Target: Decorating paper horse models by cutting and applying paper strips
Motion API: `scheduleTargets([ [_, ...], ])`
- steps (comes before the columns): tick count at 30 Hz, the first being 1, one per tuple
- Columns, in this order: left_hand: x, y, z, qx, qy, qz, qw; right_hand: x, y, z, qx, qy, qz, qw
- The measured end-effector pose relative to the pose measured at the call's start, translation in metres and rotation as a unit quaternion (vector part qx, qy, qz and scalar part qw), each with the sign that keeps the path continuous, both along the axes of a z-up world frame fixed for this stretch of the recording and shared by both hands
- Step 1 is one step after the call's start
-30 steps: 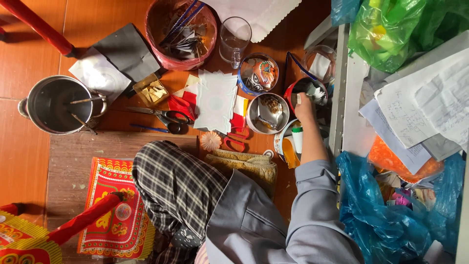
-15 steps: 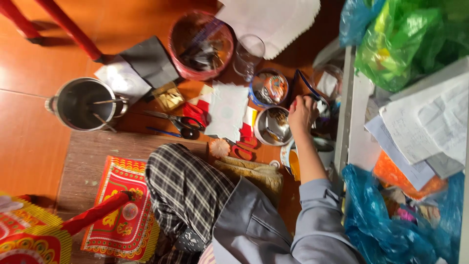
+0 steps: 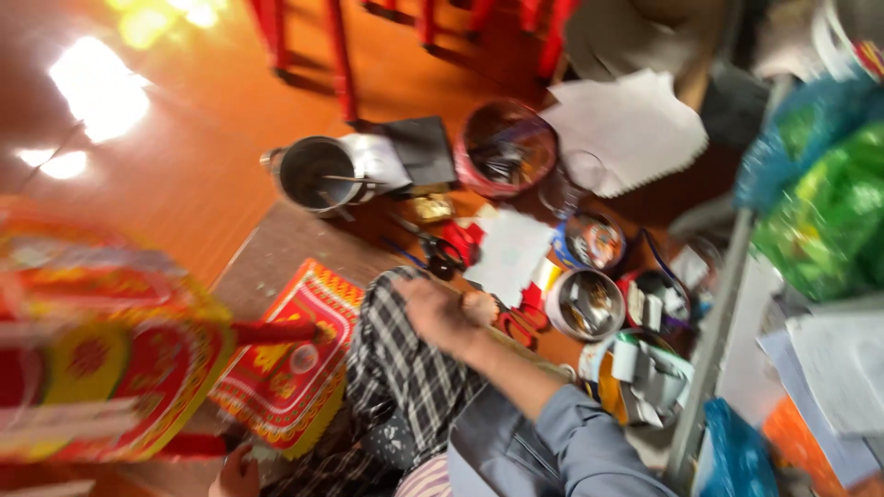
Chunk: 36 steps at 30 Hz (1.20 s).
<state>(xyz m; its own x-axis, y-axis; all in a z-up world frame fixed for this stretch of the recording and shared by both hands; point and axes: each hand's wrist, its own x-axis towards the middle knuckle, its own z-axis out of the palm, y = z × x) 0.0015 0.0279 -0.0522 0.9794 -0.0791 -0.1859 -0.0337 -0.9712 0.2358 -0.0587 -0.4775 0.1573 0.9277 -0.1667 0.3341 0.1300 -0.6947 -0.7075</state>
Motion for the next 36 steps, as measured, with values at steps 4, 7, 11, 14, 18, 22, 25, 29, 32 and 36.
scheduleTargets([
  [4, 0.001, -0.02, 0.053, -0.015, 0.145, 0.085, 0.986, 0.03, 0.092, -0.022, -0.126, -0.169, 0.125, 0.969],
  [7, -0.009, -0.029, 0.076, -0.105, 0.062, 0.115, 0.986, 0.042, 0.123, -0.032, -0.086, 0.055, 0.261, 0.96],
  [11, -0.009, -0.029, 0.074, -0.15, 0.044, 0.126, 0.98, 0.054, 0.143, -0.025, -0.075, 0.319, 0.263, 0.907],
  [14, -0.01, -0.034, 0.086, -0.155, 0.05, 0.122, 0.979, 0.058, 0.152, -0.028, -0.149, 0.312, 0.283, 0.894],
  [18, -0.012, -0.042, 0.108, -0.176, 0.077, 0.117, 0.974, 0.059, 0.154, -0.047, -0.185, 0.287, 0.276, 0.899],
  [22, -0.012, -0.045, 0.122, -0.185, 0.089, 0.129, 0.97, 0.061, 0.157, -0.056, -0.185, 0.28, 0.275, 0.901],
  [25, -0.012, -0.044, 0.12, -0.193, 0.067, 0.133, 0.97, 0.064, 0.161, -0.06, -0.197, 0.273, 0.268, 0.903],
  [29, -0.014, -0.039, 0.11, -0.238, 0.003, 0.131, 0.962, 0.064, 0.164, -0.063, -0.201, 0.296, 0.257, 0.898],
  [32, -0.014, -0.039, 0.113, -0.236, 0.01, 0.124, 0.964, 0.063, 0.165, -0.063, -0.199, 0.288, 0.251, 0.903],
  [36, -0.014, -0.044, 0.127, -0.219, 0.049, 0.12, 0.967, 0.063, 0.165, -0.063, -0.198, 0.3, 0.246, 0.9],
])
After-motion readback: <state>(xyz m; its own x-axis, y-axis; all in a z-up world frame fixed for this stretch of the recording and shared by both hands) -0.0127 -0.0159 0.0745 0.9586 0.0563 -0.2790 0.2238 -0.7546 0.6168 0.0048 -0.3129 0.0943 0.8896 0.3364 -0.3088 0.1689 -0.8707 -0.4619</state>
